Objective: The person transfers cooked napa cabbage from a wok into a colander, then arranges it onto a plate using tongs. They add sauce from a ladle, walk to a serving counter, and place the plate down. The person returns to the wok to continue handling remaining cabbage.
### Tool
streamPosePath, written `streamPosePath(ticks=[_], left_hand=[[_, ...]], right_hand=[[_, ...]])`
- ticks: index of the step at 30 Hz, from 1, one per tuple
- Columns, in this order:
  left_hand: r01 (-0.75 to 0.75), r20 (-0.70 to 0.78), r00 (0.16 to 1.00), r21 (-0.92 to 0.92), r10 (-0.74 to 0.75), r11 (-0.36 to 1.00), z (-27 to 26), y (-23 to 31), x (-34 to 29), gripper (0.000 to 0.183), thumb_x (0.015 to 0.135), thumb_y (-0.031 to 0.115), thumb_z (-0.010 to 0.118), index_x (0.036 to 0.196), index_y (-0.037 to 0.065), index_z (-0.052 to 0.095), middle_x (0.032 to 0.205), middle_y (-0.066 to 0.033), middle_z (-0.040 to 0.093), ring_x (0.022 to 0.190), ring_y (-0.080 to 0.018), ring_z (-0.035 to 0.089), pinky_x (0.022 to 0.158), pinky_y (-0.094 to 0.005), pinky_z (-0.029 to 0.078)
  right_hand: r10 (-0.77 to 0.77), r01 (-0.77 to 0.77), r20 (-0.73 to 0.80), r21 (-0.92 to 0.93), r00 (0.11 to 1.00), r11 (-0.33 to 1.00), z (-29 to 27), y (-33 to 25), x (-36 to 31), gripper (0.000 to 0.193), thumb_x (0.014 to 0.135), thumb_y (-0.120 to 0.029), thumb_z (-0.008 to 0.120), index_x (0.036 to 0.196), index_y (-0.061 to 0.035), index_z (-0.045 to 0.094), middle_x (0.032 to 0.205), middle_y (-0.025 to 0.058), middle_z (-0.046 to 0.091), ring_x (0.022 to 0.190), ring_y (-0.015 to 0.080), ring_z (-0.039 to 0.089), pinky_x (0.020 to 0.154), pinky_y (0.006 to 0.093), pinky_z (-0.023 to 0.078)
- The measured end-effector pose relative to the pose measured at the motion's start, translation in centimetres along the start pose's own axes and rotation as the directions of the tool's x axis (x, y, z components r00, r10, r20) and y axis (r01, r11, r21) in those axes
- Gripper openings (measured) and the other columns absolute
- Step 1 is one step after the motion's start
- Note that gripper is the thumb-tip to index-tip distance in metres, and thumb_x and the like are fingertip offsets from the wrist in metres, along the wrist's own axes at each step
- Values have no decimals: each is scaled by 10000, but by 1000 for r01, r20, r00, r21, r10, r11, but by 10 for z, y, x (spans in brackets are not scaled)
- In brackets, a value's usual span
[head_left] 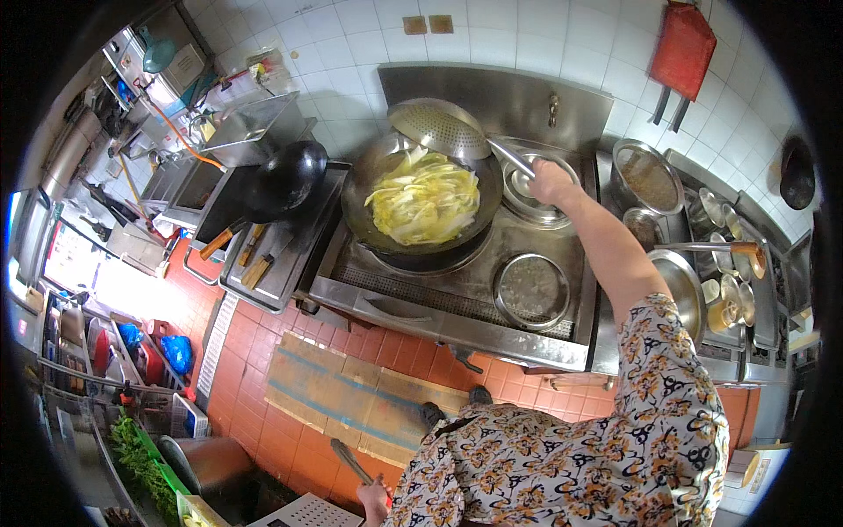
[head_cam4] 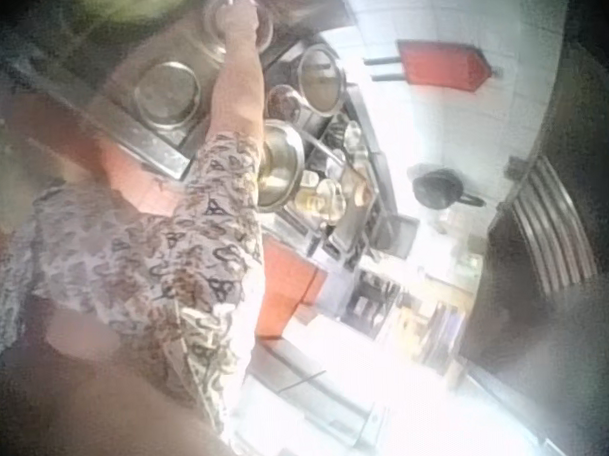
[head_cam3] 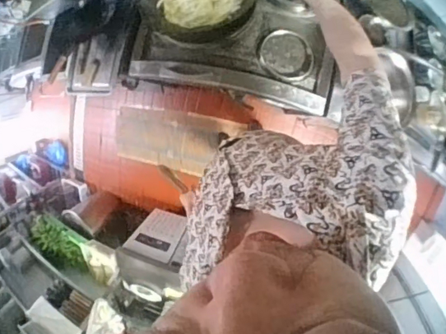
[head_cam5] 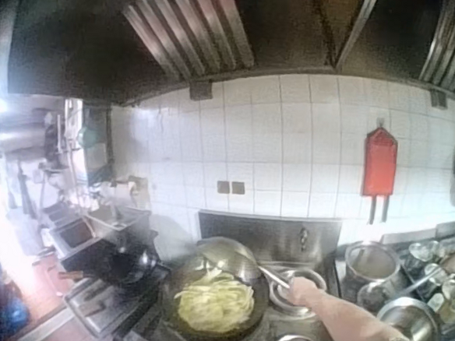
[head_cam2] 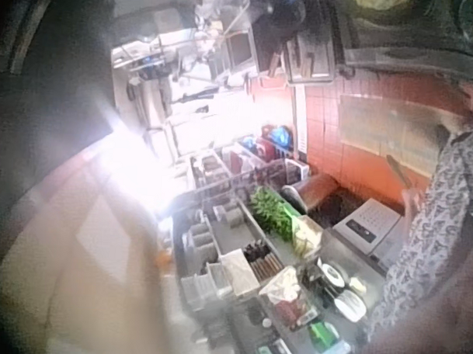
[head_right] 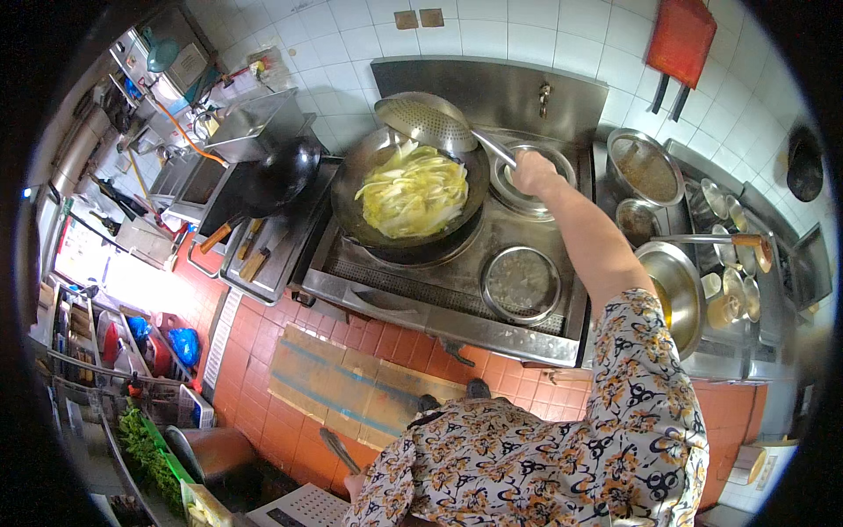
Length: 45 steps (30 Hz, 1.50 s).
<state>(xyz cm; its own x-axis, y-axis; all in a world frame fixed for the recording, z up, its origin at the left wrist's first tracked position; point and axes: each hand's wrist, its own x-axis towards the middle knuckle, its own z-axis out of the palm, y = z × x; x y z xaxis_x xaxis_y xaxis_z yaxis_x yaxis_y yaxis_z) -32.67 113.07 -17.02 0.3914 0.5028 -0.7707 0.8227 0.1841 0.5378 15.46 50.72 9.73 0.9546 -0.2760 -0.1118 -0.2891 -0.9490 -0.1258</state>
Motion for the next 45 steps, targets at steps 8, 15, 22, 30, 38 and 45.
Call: streamPosePath(ticks=[8, 15, 22, 30, 38, 45], left_hand=[[17, 80, 997, -36, -14, 999, -11, 3, 37, 165, 950, 59, 710, 974, 42, 547, 648, -58, 530, 470, -173, 512, 428, -348, 416], [269, 133, 954, 1, -267, 963, -43, -76, 86, 154, 959, 49, 695, 984, 46, 544, 646, -50, 516, 468, -170, 500, 425, -342, 407], [339, 164, 929, -11, -333, 941, -73, -84, 133, 144, 967, 40, 681, 994, 49, 540, 645, -42, 502, 467, -166, 488, 423, -335, 397], [289, 268, 937, -239, -223, 927, -104, -17, 204, 134, 977, 30, 665, 1006, 53, 536, 643, -33, 486, 465, -162, 474, 420, -327, 387], [87, 79, 995, -275, -68, 958, -101, -9, 153, 193, 985, 45, 668, 905, 65, 494, 587, -20, 452, 456, -203, 460, 433, -377, 413], [260, 50, 965, -120, -256, 958, -37, -75, 108, 186, 983, 37, 676, 913, 43, 504, 599, -28, 491, 464, -202, 464, 445, -370, 422]], right_hand=[[-45, 51, 133, -47, 990, 998, 42, 6, -14, 347, 904, -205, 618, 1100, 63, 718, 1054, 277, 740, 1040, 391, 733, 914, 485, 569], [70, -166, 416, 201, 907, 965, -4, -31, -67, 257, 800, -233, 676, 744, 12, 732, 721, 133, 733, 661, 277, 682, 649, 435, 541], [134, -126, 251, -47, 959, 991, -45, -99, -115, 302, 832, -218, 659, 951, 53, 720, 903, 221, 752, 875, 362, 744, 793, 465, 577], [11, -40, -138, -208, 990, 977, -40, -104, -89, 459, 926, -217, 627, 1311, 27, 570, 1190, 258, 704, 1144, 408, 684, 988, 474, 551], [16, -29, -124, -103, 992, 994, 4, -70, -29, 426, 895, -207, 664, 1268, -8, 612, 1150, 235, 723, 1109, 398, 697, 958, 484, 561], [-264, 263, 8, -111, 965, 958, -24, -29, -26, 266, 884, -216, 688, 1106, -71, 704, 1023, 208, 732, 1030, 393, 698, 941, 488, 553]])
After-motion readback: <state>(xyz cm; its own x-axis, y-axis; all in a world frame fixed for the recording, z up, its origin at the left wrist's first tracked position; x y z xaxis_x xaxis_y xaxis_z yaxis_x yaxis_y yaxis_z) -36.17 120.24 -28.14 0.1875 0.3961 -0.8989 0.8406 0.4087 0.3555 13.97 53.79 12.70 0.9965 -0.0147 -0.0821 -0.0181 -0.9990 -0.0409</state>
